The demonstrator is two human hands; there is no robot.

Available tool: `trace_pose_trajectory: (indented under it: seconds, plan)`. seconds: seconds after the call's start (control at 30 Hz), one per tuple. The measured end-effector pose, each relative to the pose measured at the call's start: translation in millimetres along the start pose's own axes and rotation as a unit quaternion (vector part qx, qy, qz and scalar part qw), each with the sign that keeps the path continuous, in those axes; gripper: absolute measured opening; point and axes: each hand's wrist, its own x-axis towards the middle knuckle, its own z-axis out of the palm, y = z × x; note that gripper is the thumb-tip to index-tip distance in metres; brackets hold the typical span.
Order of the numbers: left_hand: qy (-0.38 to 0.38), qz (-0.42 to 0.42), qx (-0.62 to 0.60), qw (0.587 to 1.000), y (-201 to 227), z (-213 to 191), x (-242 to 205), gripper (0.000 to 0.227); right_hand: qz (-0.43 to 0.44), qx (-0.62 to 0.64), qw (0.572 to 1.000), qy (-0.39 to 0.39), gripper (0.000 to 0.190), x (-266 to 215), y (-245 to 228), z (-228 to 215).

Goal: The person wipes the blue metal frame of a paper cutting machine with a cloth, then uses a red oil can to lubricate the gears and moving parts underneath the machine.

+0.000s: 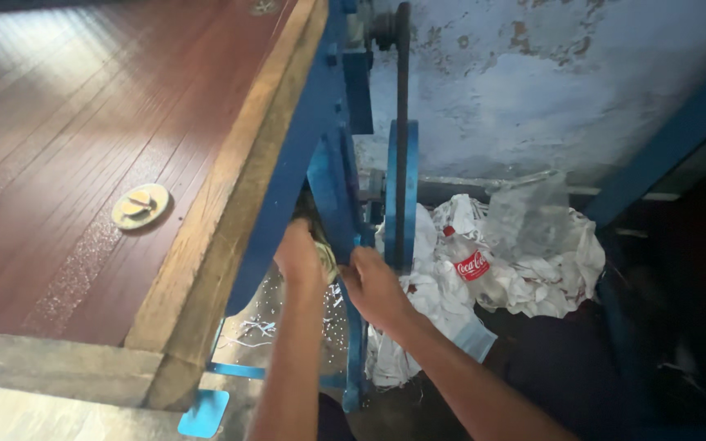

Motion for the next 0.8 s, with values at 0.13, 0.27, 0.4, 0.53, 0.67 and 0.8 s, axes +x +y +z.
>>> trace_pose_trajectory:
  seconds: [0.13,0.27,0.4,0.53,0.67,0.8]
  plan:
    - [-0.003,0.064,-0.067,0.996,18,19,-40,0.061,-0.023,-0.016,0.998,-0.054,0.01,5,15,-30]
    - [0.022,0.038,0.165,0.985,4,19,-71,0.04,-0.006,-0.009,0.994,-0.108,0.018,-3,25,-57]
    - [-0.002,0.092,0.195,0.976,-13,10,-93,0.03,0.03,0.045,0.983,-0.175,0.035,-10,16,-85]
    - [-0.005,0.079,0.174,0.982,-32,7,-122,0.028,0.029,0.166,0.973,-0.16,0.055,-24,27,-93]
    - [-0.052,0.033,0.135,0.989,-44,13,-158,0.029,0.043,0.256,0.944,-0.204,0.076,-34,39,-92]
    - [-0.112,0.05,0.154,0.98,-63,21,-181,0.029,0.17,0.297,0.913,-0.221,0.062,-53,79,-92]
